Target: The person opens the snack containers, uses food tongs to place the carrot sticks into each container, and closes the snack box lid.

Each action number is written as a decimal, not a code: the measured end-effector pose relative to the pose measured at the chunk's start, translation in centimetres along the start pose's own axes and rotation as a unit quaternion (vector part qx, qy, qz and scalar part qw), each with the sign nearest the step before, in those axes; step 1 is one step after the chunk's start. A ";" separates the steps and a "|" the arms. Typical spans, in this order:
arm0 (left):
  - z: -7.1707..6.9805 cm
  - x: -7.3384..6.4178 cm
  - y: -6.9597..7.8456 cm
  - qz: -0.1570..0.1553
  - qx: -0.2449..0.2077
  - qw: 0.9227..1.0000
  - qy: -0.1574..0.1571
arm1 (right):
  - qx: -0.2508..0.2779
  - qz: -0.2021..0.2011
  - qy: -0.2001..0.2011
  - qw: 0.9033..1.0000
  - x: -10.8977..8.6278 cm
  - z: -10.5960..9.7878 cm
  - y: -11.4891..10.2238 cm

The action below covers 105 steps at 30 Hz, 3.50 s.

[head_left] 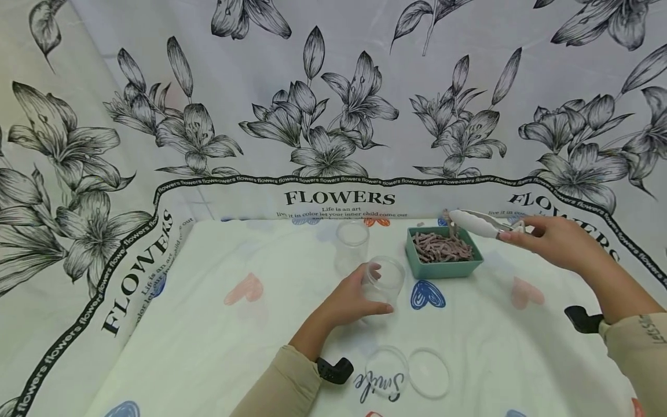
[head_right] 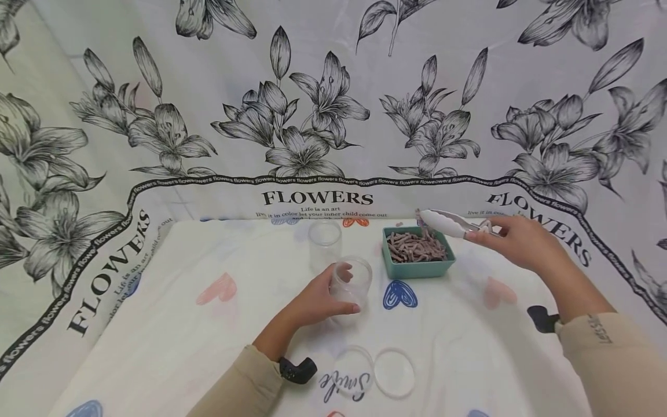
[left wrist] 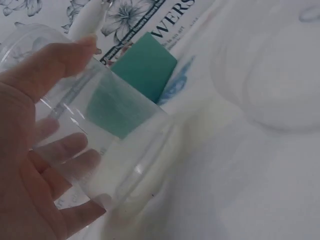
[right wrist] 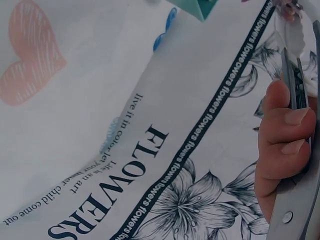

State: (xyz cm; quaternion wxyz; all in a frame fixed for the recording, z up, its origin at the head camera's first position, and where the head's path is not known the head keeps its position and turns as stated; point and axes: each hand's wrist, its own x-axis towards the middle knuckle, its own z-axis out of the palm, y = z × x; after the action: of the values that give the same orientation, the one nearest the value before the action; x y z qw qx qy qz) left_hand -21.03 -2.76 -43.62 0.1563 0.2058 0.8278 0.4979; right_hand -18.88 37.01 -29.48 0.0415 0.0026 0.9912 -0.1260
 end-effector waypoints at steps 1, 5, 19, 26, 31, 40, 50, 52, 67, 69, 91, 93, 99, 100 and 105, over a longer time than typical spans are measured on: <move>0.1 0.0 -0.2 0.002 -0.002 1.000 -0.002 | 0.004 0.001 -0.002 1.000 0.1 0.0 -0.1; 0.2 0.0 -0.6 0.010 -0.014 1.000 -0.003 | 0.023 -0.001 -0.009 1.000 -0.1 -0.2 -0.9; -0.4 0.0 0.2 0.018 -0.014 1.000 0.011 | 0.178 -0.107 -0.064 0.976 -2.6 1.0 -6.7; -0.2 0.0 0.4 0.022 -0.010 1.000 0.015 | 0.222 -0.130 -0.110 0.960 -2.5 2.4 -7.2; -0.2 -0.1 0.8 0.038 -0.021 0.999 0.004 | 0.212 -0.131 -0.111 0.962 -2.2 3.1 -7.4; -0.1 -0.3 1.2 0.035 -0.031 0.999 -0.017 | 0.140 -0.121 -0.091 0.979 -2.4 3.3 -8.4; 0.0 -0.1 0.8 0.046 -0.028 0.999 0.001 | 0.060 -0.101 -0.047 0.992 -2.5 1.4 -7.9; -0.1 -0.1 0.7 0.043 -0.028 0.999 0.008 | 0.046 -0.081 -0.033 0.995 -2.0 1.0 -6.7; 0.2 0.4 -0.6 0.048 -0.017 0.999 0.012 | -0.100 0.009 -0.073 0.992 0.5 1.4 -1.4; 0.3 0.5 -0.8 0.048 -0.011 0.999 0.016 | -0.107 0.009 -0.077 0.991 1.0 1.3 -1.7; 0.4 0.7 -1.3 0.040 -0.015 0.999 0.014 | -0.040 -0.019 -0.067 0.997 1.1 0.0 -1.0; 0.4 0.7 -1.3 0.038 -0.017 0.999 0.014 | -0.024 -0.014 -0.072 0.997 1.1 -0.1 -0.9; 0.4 0.8 -1.3 0.032 -0.015 0.999 0.011 | 0.010 -0.004 -0.081 0.997 0.9 0.1 -0.7; 0.4 0.8 -1.4 0.032 -0.014 0.999 0.010 | 0.012 -0.004 -0.080 0.997 0.9 0.2 -0.7; 0.5 0.7 -1.4 0.029 -0.013 0.999 0.011 | 0.010 -0.009 -0.070 0.997 1.1 0.3 -0.7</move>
State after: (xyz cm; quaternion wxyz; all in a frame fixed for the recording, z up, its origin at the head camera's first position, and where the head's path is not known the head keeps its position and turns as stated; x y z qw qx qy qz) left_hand -21.71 -2.63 -45.11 0.1356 0.2226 0.8167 0.5149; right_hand -19.95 36.22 -29.70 0.1092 -0.0147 0.9846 -0.1360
